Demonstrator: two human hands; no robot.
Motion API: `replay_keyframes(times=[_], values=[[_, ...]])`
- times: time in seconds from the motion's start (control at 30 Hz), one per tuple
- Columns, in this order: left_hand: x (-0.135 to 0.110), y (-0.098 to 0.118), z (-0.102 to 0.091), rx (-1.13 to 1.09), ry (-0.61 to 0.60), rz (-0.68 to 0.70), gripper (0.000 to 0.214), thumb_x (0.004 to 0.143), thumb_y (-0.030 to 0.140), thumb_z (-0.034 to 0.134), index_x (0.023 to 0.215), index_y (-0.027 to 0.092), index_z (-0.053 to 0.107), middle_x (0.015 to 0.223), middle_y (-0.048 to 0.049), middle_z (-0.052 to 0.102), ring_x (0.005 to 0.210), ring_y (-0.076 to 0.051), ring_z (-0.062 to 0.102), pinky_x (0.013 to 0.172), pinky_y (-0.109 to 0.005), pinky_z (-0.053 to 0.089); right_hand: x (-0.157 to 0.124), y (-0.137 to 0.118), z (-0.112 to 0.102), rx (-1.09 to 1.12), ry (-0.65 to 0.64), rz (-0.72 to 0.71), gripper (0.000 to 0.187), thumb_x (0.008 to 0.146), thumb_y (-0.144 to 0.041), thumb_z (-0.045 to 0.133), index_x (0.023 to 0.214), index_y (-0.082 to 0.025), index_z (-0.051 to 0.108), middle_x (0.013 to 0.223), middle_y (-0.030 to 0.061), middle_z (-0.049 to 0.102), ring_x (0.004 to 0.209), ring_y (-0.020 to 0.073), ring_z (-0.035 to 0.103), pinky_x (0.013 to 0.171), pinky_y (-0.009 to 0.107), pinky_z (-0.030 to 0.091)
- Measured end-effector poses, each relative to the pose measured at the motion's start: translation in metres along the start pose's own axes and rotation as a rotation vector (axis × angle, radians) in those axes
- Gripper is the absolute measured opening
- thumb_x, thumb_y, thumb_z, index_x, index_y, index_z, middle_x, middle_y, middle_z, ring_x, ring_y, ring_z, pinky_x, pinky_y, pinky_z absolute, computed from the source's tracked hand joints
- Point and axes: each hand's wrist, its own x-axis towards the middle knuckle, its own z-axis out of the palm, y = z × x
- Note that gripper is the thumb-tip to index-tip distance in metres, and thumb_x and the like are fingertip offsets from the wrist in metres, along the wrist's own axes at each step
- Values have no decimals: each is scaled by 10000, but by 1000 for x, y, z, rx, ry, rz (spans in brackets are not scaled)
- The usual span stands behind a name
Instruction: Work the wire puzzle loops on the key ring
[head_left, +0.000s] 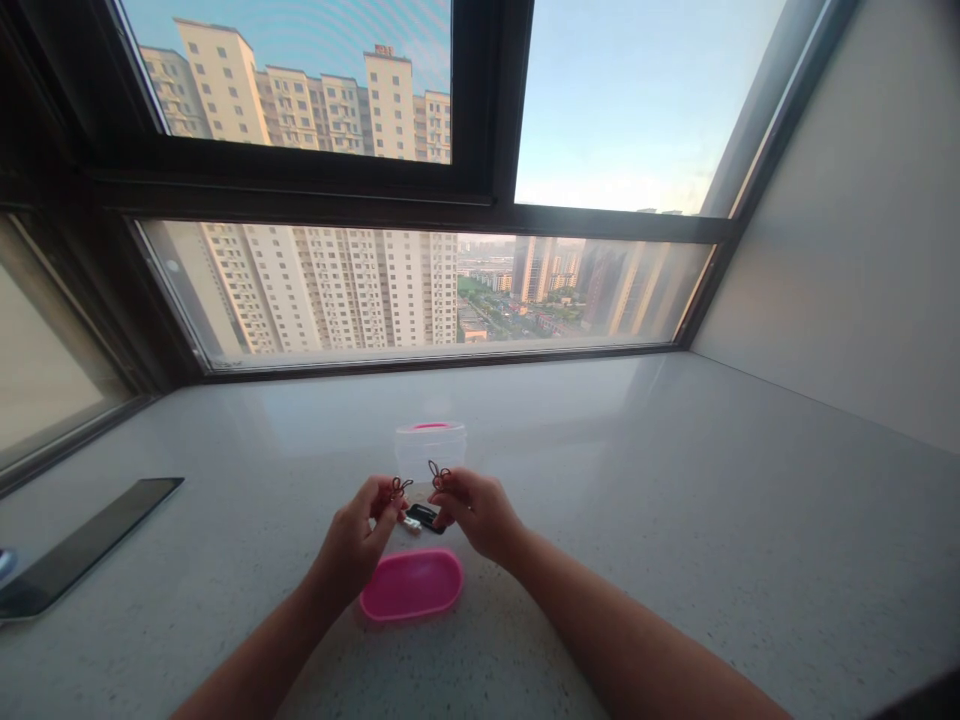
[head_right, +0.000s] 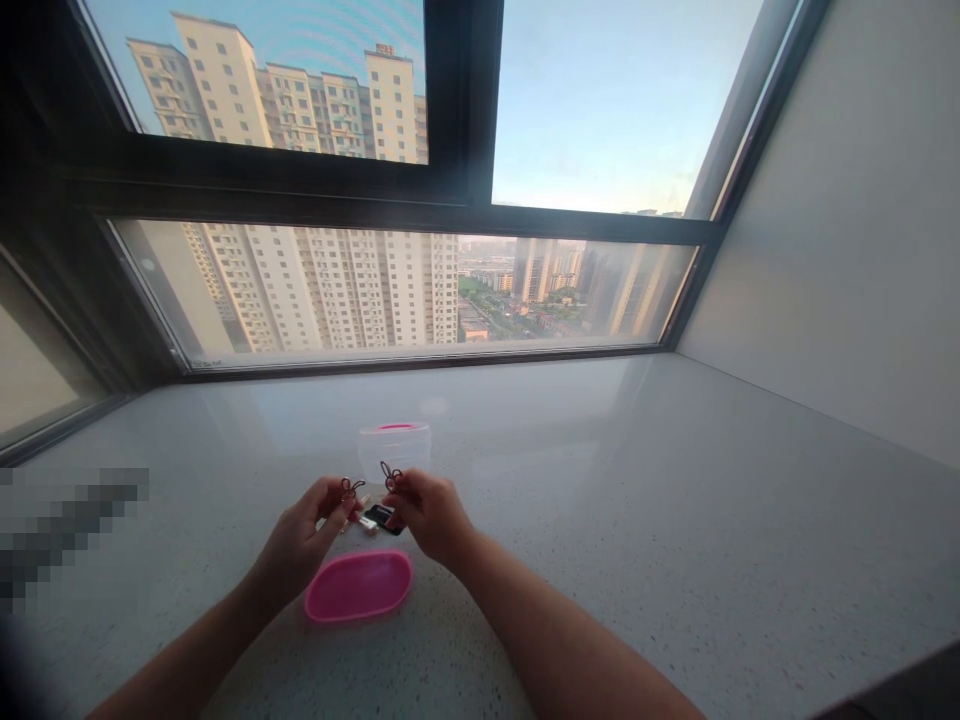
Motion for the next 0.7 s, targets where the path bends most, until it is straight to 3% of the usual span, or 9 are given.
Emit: replay_keyframes(times=[0.43,0.7], values=[[0,2,-3,-43,-12,-2,122,852,321,449,881,206,479,718,8,635,677,-162,614,660,-261,466,-3,-2,-1,-27,-35,9,114,825,-281,508,851,-176,474,649,-9,609,414,82,541,387,170,428],[3,-3,-1,-136,7,-39,137,868,339,414,887,206,442,579,49,552,515,-132,530,544,-246,425,-5,-1,0,-179,-62,-44,132,846,-242,467,942,-171,521,715,11,627,470,86,566,443,185,455]])
